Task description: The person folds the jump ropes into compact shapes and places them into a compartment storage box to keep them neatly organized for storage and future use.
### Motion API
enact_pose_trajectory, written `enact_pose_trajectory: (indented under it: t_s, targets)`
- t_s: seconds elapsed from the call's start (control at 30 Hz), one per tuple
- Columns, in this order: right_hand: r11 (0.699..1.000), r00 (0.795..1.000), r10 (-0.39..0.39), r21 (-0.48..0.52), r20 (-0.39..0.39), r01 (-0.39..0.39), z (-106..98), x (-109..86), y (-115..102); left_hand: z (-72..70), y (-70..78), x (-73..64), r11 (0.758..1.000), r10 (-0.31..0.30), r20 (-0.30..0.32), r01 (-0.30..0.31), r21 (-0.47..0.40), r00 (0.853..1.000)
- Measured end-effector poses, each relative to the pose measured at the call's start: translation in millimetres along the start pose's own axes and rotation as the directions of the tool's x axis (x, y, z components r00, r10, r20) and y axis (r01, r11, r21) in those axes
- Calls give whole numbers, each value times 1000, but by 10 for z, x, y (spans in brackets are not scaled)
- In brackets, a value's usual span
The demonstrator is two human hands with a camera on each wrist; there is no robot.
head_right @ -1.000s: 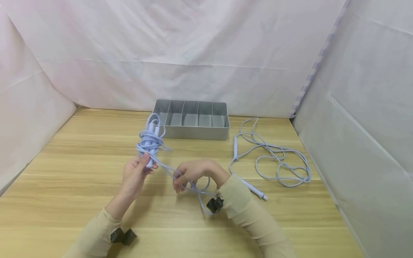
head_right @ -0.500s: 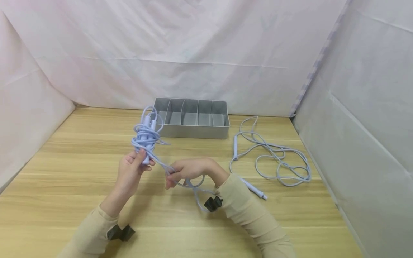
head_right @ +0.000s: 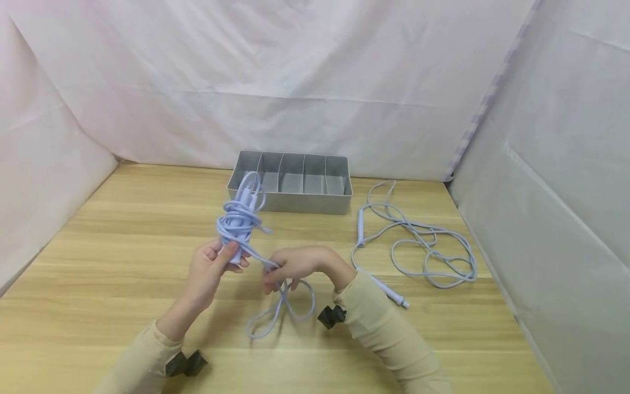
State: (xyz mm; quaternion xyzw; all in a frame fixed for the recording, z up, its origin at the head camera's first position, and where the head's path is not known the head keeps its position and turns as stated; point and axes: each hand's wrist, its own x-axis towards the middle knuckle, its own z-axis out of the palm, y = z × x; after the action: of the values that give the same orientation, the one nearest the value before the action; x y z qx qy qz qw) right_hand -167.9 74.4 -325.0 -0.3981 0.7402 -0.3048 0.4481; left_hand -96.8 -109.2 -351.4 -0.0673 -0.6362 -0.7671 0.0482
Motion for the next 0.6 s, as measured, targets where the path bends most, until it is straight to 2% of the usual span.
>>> enact_pose_trajectory:
  t_s: [0.13,0.2,0.3,0.4,0.47,0.6]
  targets:
    - [996,986,-83,18,-144,86,-85,-22,146,-78,40,-3,1000,-21,6,21,-1,1000]
    - [991,970,-110,44,-217,123,-139,-46,219,-116,60,-9,999,-38,7,38,-7,999]
    - [984,945,-109,99,-309,146,-216,-90,325,-189,75,-18,996,-86,15,86,-23,996]
    - [976,932,-97,151,-349,158,-279,-136,421,-252,76,-32,987,-140,37,143,-80,989]
    - [970,933,-91,182,-347,163,-293,-158,472,-289,76,-43,977,-163,52,168,-132,985]
    - [964,938,-91,207,-334,168,-272,-197,544,-359,107,-53,961,-162,55,170,-219,985]
